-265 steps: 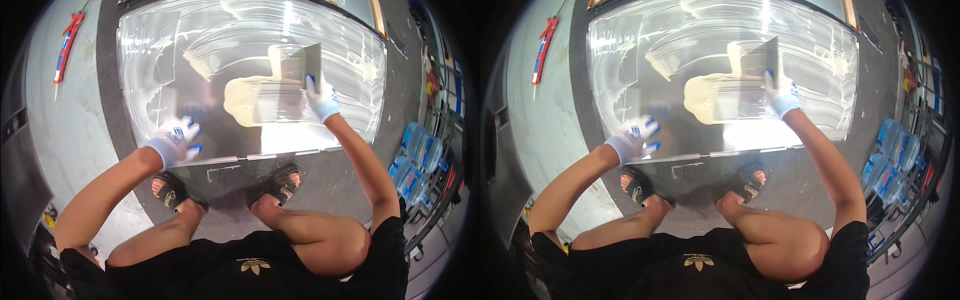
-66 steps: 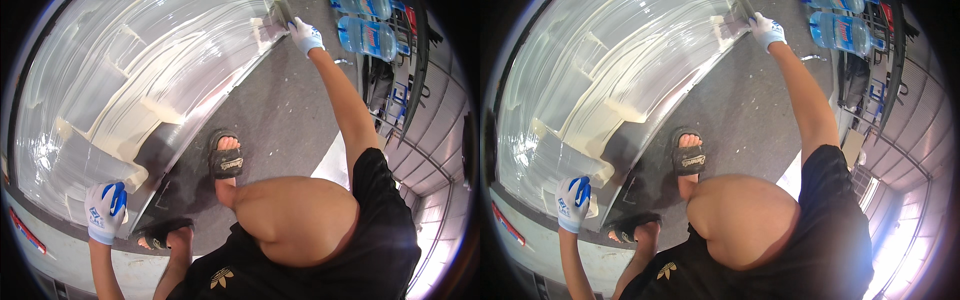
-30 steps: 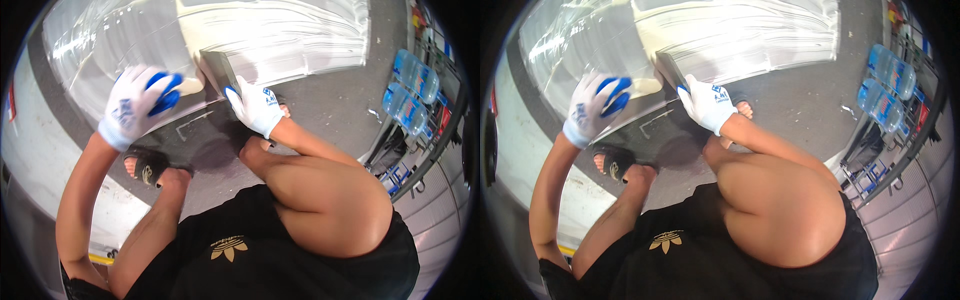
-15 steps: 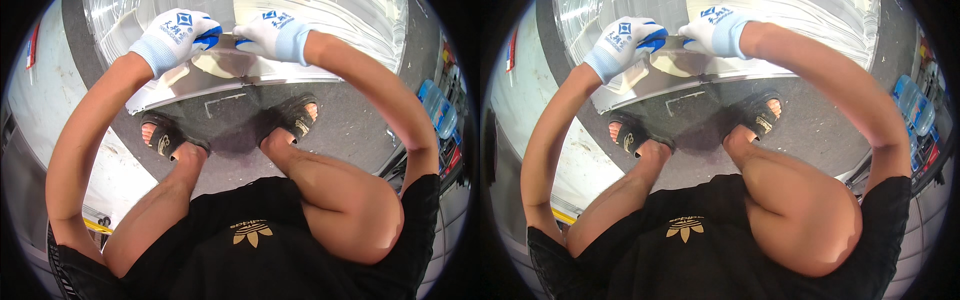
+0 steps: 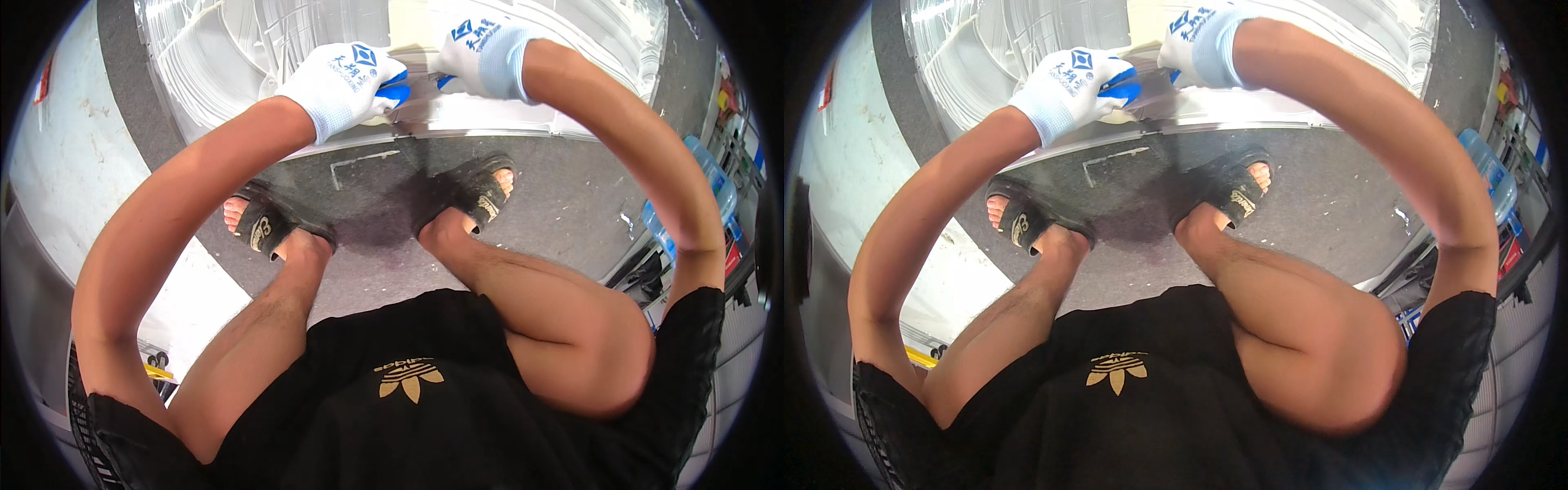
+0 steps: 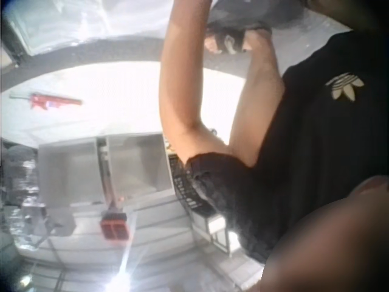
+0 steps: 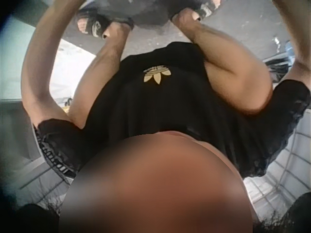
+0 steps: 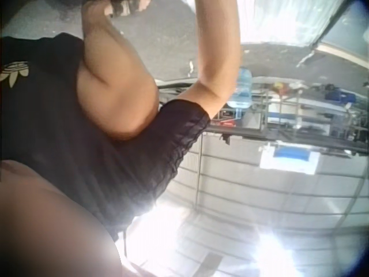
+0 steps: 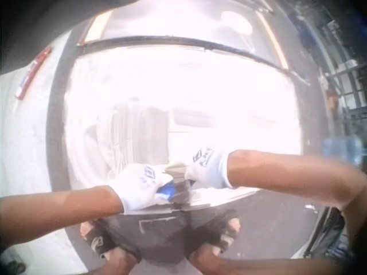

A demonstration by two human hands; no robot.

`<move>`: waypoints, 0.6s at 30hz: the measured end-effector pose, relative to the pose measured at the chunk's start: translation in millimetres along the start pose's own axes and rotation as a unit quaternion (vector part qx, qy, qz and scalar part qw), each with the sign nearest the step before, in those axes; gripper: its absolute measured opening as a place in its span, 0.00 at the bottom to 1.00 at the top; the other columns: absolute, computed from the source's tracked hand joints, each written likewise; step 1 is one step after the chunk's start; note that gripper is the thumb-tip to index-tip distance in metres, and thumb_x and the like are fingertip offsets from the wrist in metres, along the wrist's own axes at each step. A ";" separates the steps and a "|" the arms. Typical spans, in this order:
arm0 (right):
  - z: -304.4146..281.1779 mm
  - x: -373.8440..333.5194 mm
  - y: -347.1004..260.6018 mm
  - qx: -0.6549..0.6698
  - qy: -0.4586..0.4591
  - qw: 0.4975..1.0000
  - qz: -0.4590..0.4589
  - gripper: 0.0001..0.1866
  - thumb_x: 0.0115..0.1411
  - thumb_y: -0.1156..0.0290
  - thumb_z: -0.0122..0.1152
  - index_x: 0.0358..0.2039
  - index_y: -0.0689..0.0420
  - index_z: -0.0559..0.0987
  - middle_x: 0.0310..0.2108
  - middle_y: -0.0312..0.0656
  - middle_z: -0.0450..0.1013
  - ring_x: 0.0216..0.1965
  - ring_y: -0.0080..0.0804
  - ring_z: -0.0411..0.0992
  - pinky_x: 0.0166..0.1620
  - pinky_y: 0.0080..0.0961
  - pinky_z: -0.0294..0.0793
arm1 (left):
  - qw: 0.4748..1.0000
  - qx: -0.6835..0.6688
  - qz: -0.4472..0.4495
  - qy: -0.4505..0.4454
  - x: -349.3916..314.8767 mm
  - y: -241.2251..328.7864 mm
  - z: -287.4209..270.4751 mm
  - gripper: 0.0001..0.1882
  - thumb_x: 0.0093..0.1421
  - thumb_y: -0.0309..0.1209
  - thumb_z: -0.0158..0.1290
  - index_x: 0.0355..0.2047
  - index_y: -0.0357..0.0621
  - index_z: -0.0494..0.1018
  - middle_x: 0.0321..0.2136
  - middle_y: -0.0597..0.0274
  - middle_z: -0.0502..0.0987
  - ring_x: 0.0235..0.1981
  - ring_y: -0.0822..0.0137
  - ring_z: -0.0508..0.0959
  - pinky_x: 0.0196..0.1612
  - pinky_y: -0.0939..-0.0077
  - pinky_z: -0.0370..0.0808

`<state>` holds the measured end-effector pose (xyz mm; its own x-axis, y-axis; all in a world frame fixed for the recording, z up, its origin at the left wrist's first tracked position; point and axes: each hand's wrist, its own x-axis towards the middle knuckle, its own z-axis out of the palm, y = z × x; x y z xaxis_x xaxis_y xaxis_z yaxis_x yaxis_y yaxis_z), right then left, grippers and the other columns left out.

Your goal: The person spreads a thick white compound onto a large flat metal panel using a putty knife. They repeatedly scoop the compound from a bucket and smooth it across the panel surface in broad strokes.

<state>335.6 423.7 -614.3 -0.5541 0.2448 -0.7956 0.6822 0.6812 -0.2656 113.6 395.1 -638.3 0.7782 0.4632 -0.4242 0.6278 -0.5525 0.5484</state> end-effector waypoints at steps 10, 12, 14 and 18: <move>56.5 -4.6 -39.7 0.322 0.193 0.926 0.048 0.18 0.72 0.57 0.53 0.42 0.61 0.81 0.25 0.52 0.79 0.27 0.51 0.79 0.37 0.43 0.78 | 0.969 -0.181 -0.163 0.036 -64.5 -73.9 -76.9 0.17 0.70 0.39 0.54 0.51 0.39 0.78 0.40 0.54 0.82 0.40 0.63 0.82 0.47 0.69 0.79; 64.0 -2.2 -50.9 0.344 0.176 0.918 0.088 0.19 0.72 0.57 0.52 0.43 0.61 0.80 0.24 0.52 0.78 0.27 0.53 0.78 0.37 0.44 0.78 | 0.980 -0.085 -0.087 0.157 -103.0 -91.0 -90.6 0.20 0.65 0.36 0.59 0.55 0.41 0.79 0.44 0.52 0.84 0.43 0.62 0.84 0.49 0.70 0.79; 69.9 7.3 -73.4 0.380 0.229 0.892 0.090 0.21 0.72 0.55 0.53 0.38 0.62 0.81 0.23 0.53 0.78 0.27 0.53 0.78 0.38 0.43 0.76 | 0.941 -0.246 -0.174 0.154 -136.8 -93.2 -79.6 0.20 0.66 0.34 0.58 0.56 0.40 0.78 0.44 0.53 0.85 0.43 0.64 0.85 0.50 0.70 0.80; 66.5 42.5 -113.8 0.444 0.179 0.867 0.139 0.26 0.70 0.48 0.56 0.30 0.61 0.83 0.21 0.50 0.78 0.27 0.49 0.78 0.37 0.42 0.75 | 0.939 -0.128 -0.176 0.267 -181.3 -99.0 -68.9 0.21 0.69 0.35 0.56 0.58 0.36 0.77 0.40 0.57 0.85 0.39 0.69 0.84 0.47 0.74 0.81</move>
<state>266.1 310.6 -654.0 -0.3141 0.6209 -0.7182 0.8234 -0.1983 -0.5316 -90.9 413.5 -566.0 0.3601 0.9049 -0.2268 0.7649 -0.1472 0.6271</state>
